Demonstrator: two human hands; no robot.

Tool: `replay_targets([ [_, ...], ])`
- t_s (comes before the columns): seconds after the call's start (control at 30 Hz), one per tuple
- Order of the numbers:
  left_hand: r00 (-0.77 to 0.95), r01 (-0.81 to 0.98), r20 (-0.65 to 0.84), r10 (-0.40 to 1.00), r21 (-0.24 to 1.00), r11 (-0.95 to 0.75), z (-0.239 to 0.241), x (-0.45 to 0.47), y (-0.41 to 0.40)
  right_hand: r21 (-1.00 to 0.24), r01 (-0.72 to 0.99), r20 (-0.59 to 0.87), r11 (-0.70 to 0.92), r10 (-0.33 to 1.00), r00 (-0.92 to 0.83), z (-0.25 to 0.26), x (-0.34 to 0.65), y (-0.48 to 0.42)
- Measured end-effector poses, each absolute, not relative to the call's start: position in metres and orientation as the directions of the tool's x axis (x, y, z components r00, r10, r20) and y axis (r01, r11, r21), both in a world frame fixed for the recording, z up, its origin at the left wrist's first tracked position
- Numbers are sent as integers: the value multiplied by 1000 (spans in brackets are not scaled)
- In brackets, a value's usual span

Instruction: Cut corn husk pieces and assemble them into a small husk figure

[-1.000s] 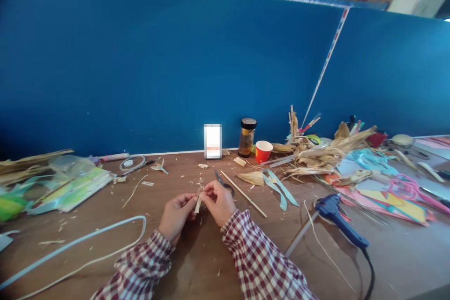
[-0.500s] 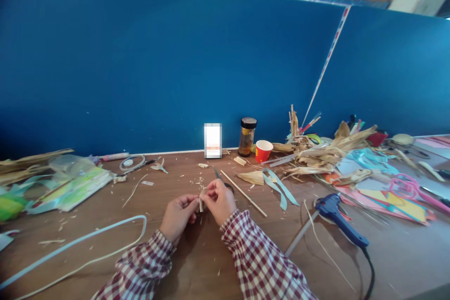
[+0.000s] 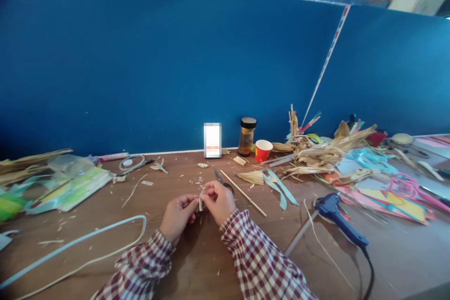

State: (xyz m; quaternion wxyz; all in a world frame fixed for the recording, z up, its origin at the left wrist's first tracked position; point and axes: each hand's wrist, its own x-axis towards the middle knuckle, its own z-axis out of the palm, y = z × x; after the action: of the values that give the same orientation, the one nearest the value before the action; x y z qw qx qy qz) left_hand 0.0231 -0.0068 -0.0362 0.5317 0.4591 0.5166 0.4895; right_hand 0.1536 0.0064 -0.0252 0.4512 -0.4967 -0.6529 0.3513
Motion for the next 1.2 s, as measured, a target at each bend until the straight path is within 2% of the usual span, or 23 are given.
replay_targets([
  [0.3, 1, -20, -90, 996, 996, 90, -36, 22, -7, -934, 284, 187, 217, 974, -129, -24, 156, 6],
  [0.87, 59, 25, -90, 994, 996, 89, -32, 22, -7, -909, 302, 239, 288, 952, -189, -18, 161, 5],
  [1.2, 76, 79, -104, 992, 992, 98, -33, 19, -6, -935, 258, 199, 244, 962, -188, -18, 161, 5],
])
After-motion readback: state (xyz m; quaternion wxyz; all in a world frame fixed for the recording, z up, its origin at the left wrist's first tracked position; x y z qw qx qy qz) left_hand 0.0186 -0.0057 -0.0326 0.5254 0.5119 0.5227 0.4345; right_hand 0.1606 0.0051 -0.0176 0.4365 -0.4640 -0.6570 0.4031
